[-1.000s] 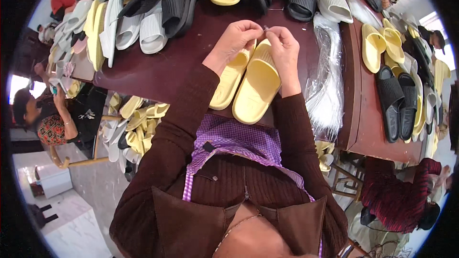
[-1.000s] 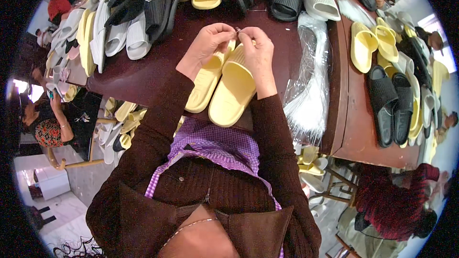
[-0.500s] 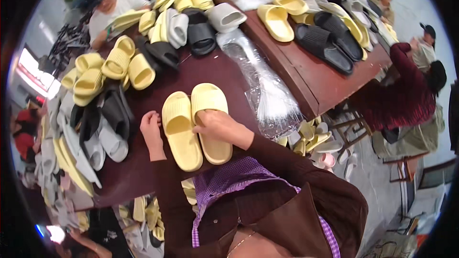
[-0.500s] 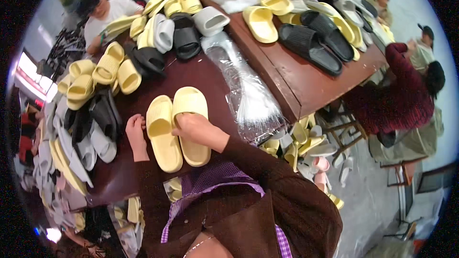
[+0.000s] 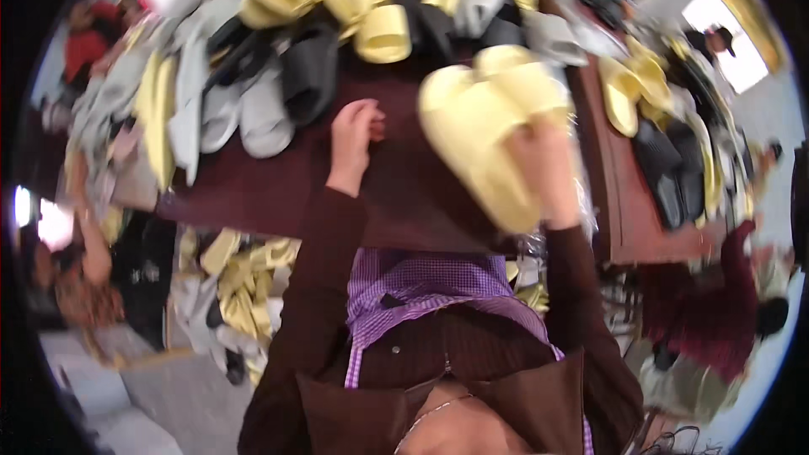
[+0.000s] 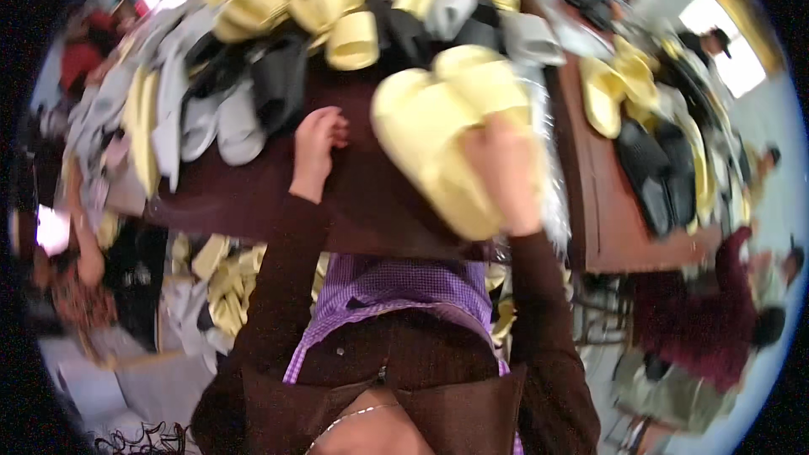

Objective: The person pairs slippers together by threading and fastening plastic tag ties through them by hand, then sets the connected pairs aside.

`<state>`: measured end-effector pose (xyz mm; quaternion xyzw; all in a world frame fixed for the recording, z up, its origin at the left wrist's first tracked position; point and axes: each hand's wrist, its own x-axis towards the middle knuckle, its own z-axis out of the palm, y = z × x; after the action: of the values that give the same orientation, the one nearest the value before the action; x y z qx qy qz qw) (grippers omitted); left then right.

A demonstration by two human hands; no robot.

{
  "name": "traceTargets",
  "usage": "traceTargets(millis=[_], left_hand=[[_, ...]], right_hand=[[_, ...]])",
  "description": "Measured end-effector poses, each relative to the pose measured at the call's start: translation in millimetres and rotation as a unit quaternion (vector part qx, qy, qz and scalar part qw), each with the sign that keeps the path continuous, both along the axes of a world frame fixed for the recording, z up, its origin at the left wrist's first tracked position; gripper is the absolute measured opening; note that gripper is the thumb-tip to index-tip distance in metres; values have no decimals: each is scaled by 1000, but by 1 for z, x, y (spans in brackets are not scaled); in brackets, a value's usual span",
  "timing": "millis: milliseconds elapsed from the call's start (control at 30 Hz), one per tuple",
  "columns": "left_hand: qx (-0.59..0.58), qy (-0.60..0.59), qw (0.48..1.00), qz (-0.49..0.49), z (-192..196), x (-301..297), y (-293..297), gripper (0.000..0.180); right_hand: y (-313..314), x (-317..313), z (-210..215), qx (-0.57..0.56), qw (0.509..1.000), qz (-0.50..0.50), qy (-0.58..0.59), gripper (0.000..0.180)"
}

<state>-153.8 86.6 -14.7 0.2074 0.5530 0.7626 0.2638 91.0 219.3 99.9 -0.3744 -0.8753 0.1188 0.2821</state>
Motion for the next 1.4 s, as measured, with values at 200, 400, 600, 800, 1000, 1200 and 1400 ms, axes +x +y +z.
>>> traceTargets(millis=[200, 400, 600, 800, 1000, 1200, 1400], left_hand=[[28, -70, 992, 98, 3, 1, -14, 23], [150, -240, 950, 129, -1, -9, -33, 37], [193, -402, 882, 152, -3, -39, -38, 48], [253, -374, 868, 206, -14, -49, -24, 27], [254, -326, 892, 183, -2, 45, -23, 23], [183, -295, 935, 69, 19, 161, -51, 18], [-22, -218, 961, -169, 17, 160, -85, 22]], right_hand=[[166, 116, 126, 262, 956, -94, -90, 23], [182, 187, 144, 362, 900, -243, -9, 26], [39, 104, 59, 29, 983, -52, 176, 22], [-24, 55, -18, -175, 964, 161, 119, 16], [-60, 12, -50, -266, 921, 269, 99, 21], [-78, -23, -78, -504, 808, 233, 197, 36], [-62, 3, -88, -583, 764, 157, 227, 34]])
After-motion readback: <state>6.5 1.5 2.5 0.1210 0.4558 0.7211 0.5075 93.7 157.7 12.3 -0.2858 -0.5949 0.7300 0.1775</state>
